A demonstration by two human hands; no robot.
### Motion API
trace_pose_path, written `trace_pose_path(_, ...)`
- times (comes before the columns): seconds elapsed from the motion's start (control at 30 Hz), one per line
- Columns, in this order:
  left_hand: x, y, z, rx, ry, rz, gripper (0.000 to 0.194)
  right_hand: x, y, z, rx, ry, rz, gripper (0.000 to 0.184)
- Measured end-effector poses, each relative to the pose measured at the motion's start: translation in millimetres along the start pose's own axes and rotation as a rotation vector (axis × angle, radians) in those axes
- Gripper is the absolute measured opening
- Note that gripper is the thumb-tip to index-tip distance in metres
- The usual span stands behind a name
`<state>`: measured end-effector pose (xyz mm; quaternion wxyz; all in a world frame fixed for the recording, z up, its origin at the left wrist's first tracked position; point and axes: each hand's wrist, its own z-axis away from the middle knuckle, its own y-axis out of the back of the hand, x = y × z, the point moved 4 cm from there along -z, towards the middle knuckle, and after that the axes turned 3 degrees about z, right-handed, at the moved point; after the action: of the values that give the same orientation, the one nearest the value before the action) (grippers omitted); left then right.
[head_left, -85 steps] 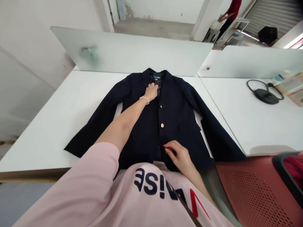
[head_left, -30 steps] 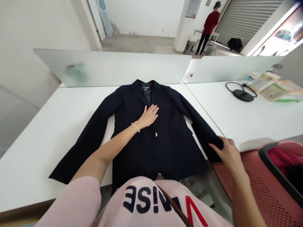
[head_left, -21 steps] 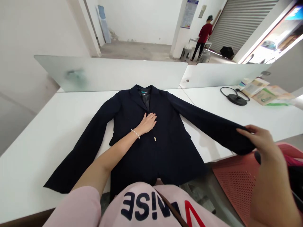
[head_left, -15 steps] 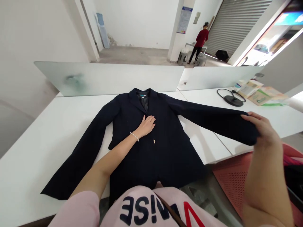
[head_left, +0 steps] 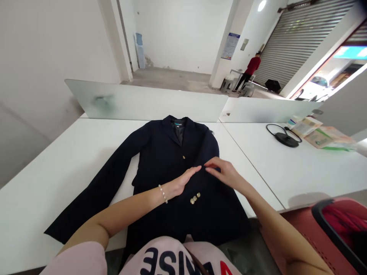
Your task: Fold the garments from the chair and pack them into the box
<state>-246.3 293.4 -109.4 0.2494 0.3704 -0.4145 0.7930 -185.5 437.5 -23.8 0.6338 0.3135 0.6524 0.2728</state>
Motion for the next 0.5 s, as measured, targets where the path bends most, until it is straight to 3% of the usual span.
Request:
trace_pose_path(0.1, -8.6, 6.1, 12.8, 0.004, 0.026, 0.056, 0.05, 53.1, 30.9, -53.6, 0.044, -0.199, 0.406, 0.021)
trace_pose_path(0.2, -6.7, 10.0, 24.7, -0.076, -0.082, -0.105, 0.06, 91.7, 49.2, -109.2, 0.046, -0.308, 0.554, 0.038)
trace_pose_path(0.33, -1.8, 20.4, 39.7, -0.158, -0.153, -0.454, 0.061, 116.8, 40.1, -159.1, 0.032, -0.337, 0.65, 0.049)
trace_pose_path(0.4, 2.2, 29.5, 44.6, -0.17, -0.161, -0.598, 0.056, 125.9, 30.8, -171.8, 0.016, -0.354, 0.69, 0.043)
trace_pose_path(0.5, 19.5, 48.2, 45.5, -0.171, -0.212, -0.637, 0.048, 142.3, 26.6, -180.3, 0.005, -0.381, 0.718, 0.031)
